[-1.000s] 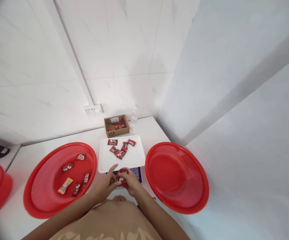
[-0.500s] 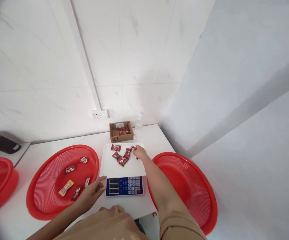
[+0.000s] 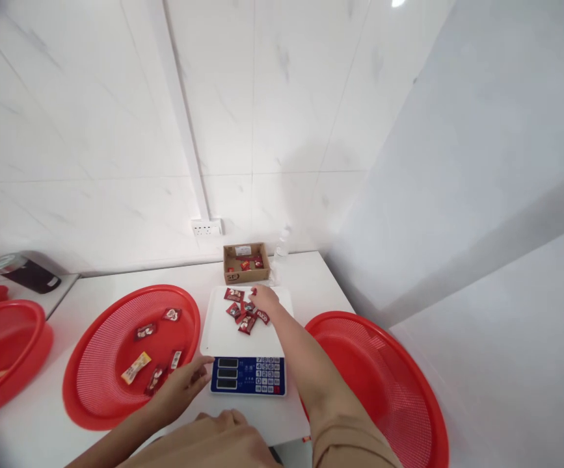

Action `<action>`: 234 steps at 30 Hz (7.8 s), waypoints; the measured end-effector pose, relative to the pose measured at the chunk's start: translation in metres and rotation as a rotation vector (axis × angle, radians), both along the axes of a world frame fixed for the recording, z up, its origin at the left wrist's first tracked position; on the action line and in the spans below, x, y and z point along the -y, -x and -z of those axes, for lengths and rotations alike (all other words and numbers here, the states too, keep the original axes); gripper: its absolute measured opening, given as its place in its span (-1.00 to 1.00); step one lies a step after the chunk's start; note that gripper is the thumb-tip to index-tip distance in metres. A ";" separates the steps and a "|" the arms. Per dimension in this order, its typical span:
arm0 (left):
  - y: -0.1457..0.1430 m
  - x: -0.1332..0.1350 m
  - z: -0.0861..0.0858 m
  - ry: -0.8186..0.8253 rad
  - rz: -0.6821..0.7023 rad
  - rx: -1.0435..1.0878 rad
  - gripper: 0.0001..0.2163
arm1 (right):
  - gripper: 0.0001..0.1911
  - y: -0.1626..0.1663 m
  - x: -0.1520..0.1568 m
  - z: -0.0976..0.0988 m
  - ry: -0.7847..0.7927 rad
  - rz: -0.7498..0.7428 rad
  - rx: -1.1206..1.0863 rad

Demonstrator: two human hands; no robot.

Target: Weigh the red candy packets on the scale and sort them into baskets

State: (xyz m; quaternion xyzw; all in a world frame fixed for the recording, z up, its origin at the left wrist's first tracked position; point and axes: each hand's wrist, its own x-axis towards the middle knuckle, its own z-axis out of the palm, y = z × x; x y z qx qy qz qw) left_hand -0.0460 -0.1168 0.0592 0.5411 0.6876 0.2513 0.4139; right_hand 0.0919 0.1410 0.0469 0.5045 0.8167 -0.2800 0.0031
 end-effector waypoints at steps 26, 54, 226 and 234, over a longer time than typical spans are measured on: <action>0.008 0.002 0.007 -0.013 0.045 -0.038 -0.72 | -0.74 -0.055 0.050 0.008 0.070 0.012 0.261; -0.003 0.006 0.004 0.024 -0.043 0.235 -0.67 | -0.60 -0.044 0.122 -0.002 0.571 0.233 -0.629; -0.013 -0.086 0.029 -0.305 0.192 -0.340 -0.53 | -0.59 -0.068 0.204 -0.020 1.022 0.855 -1.261; -0.033 -0.136 0.055 -0.116 0.306 -0.677 -0.32 | -0.62 -0.111 0.203 -0.020 0.983 0.830 -1.216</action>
